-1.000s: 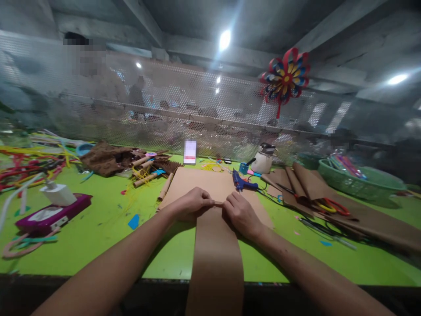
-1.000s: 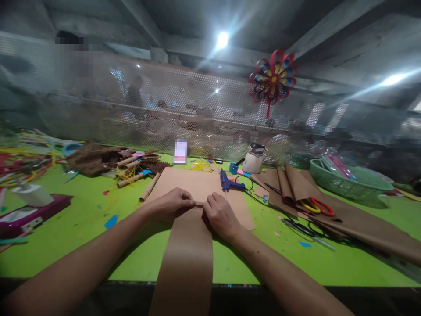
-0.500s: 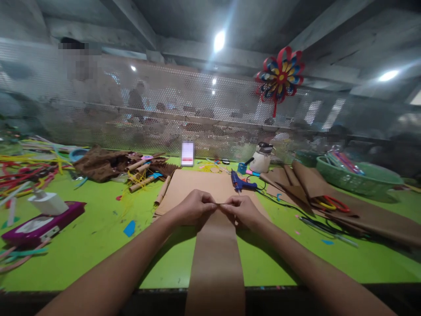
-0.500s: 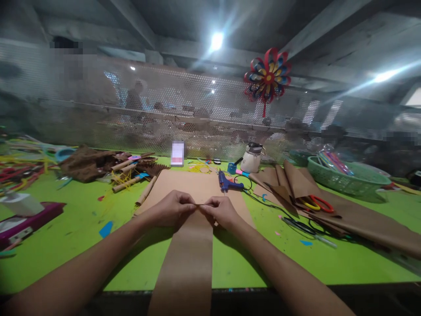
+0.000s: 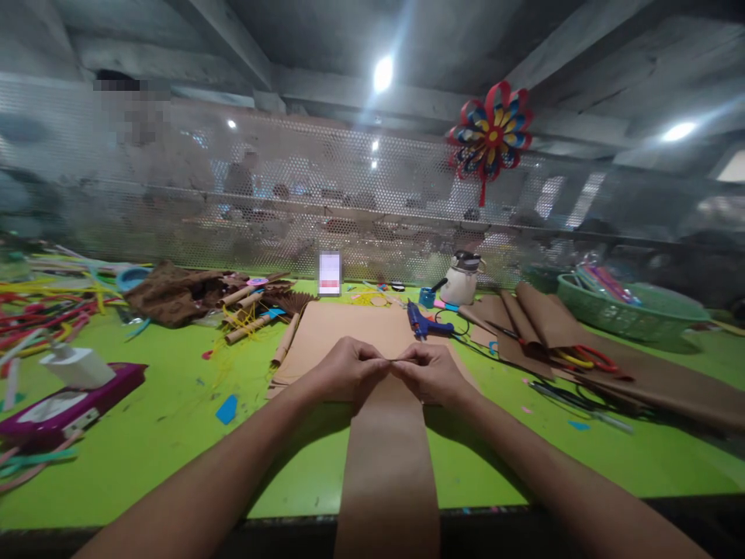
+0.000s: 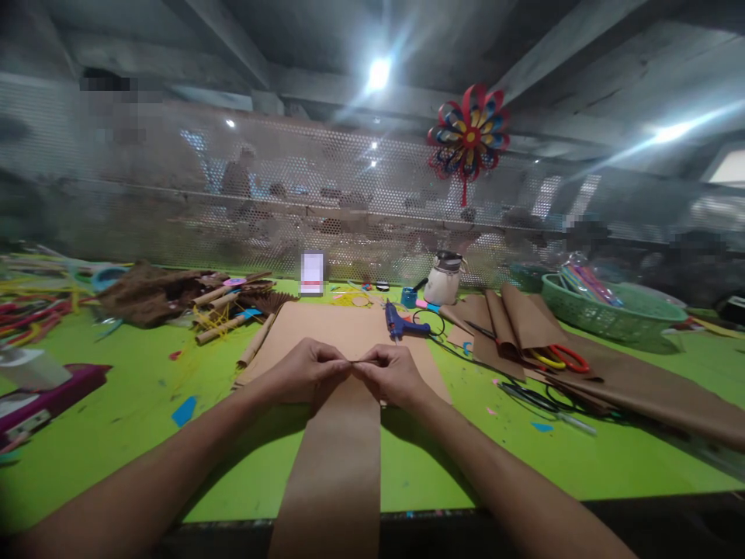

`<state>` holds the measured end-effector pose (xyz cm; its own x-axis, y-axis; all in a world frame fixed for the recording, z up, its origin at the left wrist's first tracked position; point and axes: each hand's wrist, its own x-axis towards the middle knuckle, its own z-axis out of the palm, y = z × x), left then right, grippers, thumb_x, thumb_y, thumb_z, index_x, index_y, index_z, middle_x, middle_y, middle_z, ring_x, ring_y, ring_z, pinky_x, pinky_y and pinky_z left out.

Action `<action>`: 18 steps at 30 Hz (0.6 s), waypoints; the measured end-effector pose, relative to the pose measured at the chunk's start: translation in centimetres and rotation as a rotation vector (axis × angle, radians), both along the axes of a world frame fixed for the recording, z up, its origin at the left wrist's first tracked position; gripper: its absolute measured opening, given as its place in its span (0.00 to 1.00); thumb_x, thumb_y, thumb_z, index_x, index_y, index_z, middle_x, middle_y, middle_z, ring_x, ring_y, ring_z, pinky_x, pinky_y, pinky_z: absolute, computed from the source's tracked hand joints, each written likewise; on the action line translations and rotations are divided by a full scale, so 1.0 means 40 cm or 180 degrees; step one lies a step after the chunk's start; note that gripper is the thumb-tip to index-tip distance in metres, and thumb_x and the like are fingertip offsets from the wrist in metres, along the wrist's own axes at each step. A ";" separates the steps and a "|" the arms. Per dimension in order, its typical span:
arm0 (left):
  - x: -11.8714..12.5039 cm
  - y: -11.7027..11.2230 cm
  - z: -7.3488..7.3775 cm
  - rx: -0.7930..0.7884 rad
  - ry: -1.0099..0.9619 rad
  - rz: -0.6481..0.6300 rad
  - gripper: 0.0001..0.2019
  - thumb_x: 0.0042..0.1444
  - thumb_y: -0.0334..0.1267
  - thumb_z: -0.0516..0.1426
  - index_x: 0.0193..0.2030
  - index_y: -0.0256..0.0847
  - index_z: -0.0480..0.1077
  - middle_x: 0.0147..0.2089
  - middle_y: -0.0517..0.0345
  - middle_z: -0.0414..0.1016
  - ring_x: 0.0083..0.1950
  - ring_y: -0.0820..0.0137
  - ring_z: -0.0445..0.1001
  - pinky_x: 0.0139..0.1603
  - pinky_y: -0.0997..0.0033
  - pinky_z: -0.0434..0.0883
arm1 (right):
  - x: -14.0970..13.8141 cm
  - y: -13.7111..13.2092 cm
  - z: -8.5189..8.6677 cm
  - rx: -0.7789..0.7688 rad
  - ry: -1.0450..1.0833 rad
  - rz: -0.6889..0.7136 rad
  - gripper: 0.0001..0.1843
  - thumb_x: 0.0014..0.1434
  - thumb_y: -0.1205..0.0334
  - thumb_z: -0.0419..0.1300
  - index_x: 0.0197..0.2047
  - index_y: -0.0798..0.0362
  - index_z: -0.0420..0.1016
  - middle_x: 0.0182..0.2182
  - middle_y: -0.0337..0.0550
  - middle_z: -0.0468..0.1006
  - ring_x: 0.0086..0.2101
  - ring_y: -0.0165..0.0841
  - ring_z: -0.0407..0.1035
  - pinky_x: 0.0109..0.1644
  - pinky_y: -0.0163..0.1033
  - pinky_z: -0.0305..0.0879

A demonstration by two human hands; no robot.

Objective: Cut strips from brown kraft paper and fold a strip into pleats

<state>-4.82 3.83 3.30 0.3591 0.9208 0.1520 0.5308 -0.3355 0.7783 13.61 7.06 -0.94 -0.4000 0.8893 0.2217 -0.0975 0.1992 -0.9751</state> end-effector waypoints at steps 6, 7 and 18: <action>0.012 -0.010 0.006 0.0328 0.0052 0.0011 0.19 0.54 0.47 0.52 0.27 0.31 0.73 0.22 0.59 0.66 0.24 0.75 0.59 0.25 0.77 0.56 | 0.004 0.006 0.004 -0.0141 -0.0030 0.0159 0.16 0.43 0.52 0.67 0.28 0.57 0.72 0.17 0.36 0.69 0.16 0.23 0.59 0.17 0.29 0.50; 0.014 -0.011 0.005 0.0340 0.0058 -0.0003 0.19 0.54 0.47 0.52 0.28 0.31 0.74 0.22 0.59 0.67 0.25 0.75 0.60 0.25 0.77 0.56 | 0.004 0.005 0.005 -0.0101 -0.0064 0.0149 0.16 0.44 0.52 0.67 0.27 0.57 0.73 0.16 0.36 0.68 0.15 0.23 0.58 0.17 0.29 0.50; 0.004 -0.011 0.028 0.0048 0.0424 -0.0344 0.23 0.55 0.52 0.49 0.28 0.32 0.71 0.22 0.61 0.60 0.25 0.75 0.57 0.25 0.78 0.55 | 0.007 -0.008 0.027 0.0825 -0.0656 -0.0277 0.13 0.47 0.55 0.64 0.26 0.57 0.78 0.21 0.41 0.74 0.22 0.28 0.63 0.24 0.32 0.57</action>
